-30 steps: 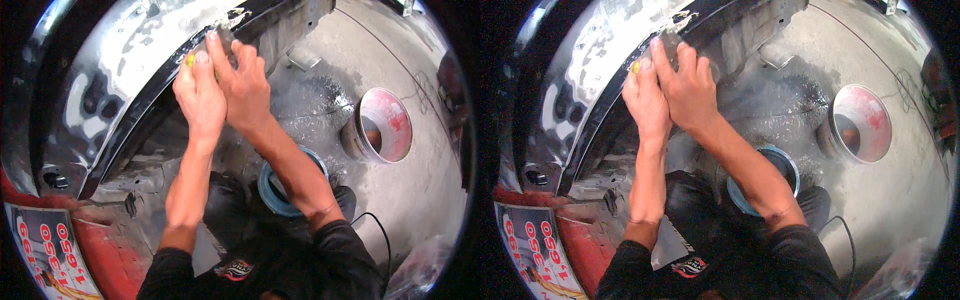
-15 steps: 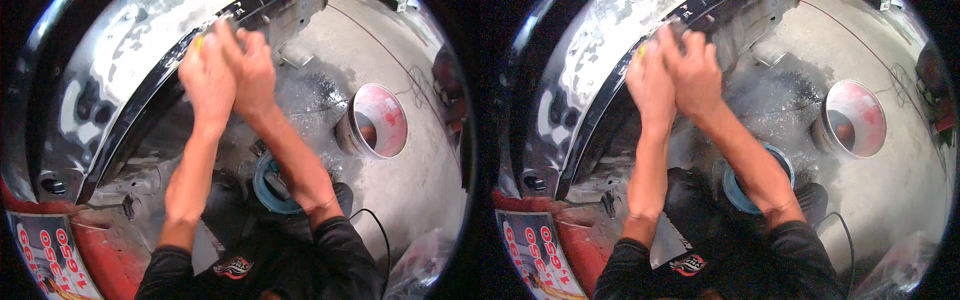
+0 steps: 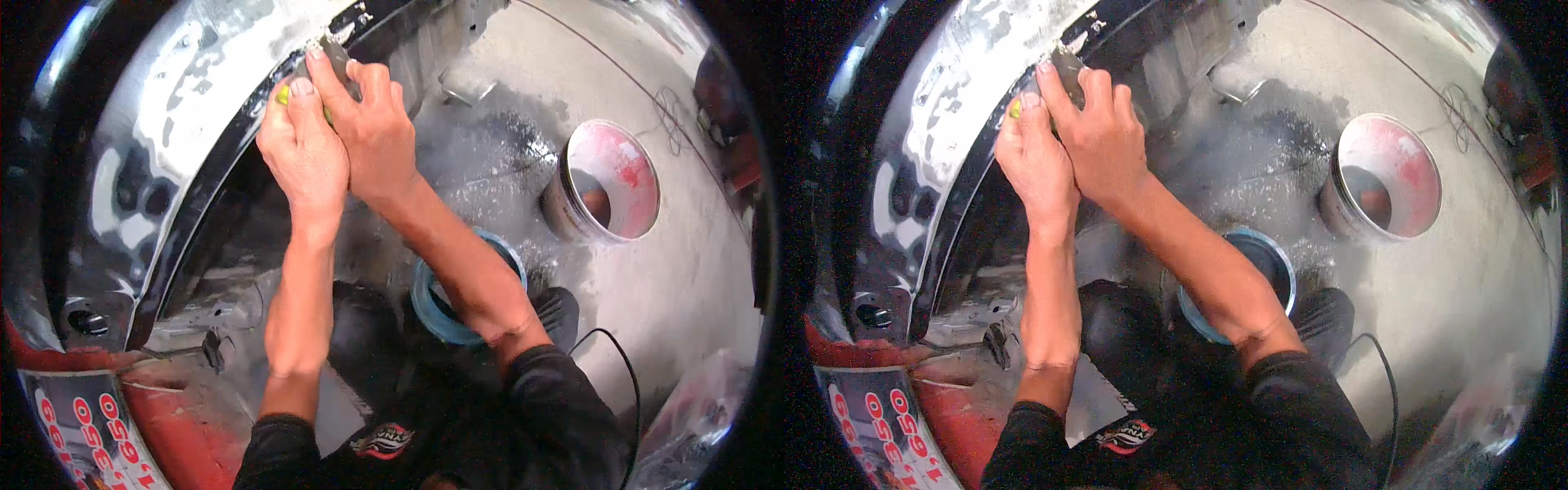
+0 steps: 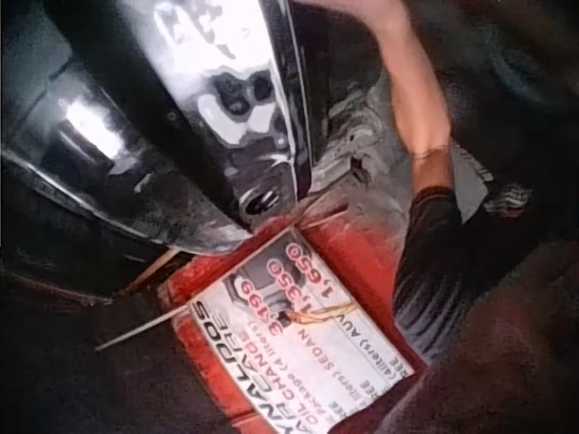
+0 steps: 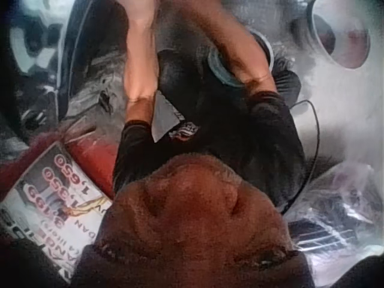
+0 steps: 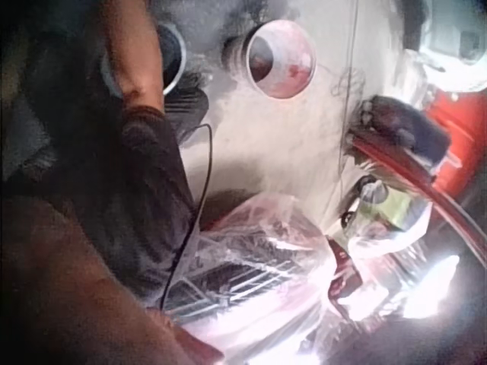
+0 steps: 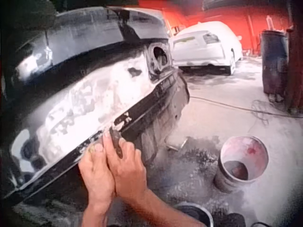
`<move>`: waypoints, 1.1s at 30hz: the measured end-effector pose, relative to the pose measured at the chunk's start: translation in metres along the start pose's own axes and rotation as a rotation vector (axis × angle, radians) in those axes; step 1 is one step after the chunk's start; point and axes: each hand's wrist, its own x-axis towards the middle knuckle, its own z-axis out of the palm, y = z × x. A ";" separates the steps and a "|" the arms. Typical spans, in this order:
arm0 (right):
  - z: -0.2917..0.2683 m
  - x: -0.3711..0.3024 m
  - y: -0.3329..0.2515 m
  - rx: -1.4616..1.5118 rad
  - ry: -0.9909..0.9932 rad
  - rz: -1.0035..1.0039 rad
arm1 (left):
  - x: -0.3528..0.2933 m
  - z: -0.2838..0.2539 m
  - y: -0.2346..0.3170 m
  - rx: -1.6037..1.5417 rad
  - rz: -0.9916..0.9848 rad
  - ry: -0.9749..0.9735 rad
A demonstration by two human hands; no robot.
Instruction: Wet sanding a black car body panel using a sanding block and water.
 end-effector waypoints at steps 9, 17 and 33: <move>0.001 0.007 -0.003 -0.026 -0.030 0.038 | 0.002 -0.005 -0.002 0.000 0.039 0.013; 0.004 0.003 -0.003 -0.002 0.015 0.022 | 0.003 -0.004 0.005 -0.003 0.108 0.019; -0.003 0.027 0.010 -0.066 0.027 0.111 | 0.030 0.025 0.000 0.009 0.127 -0.032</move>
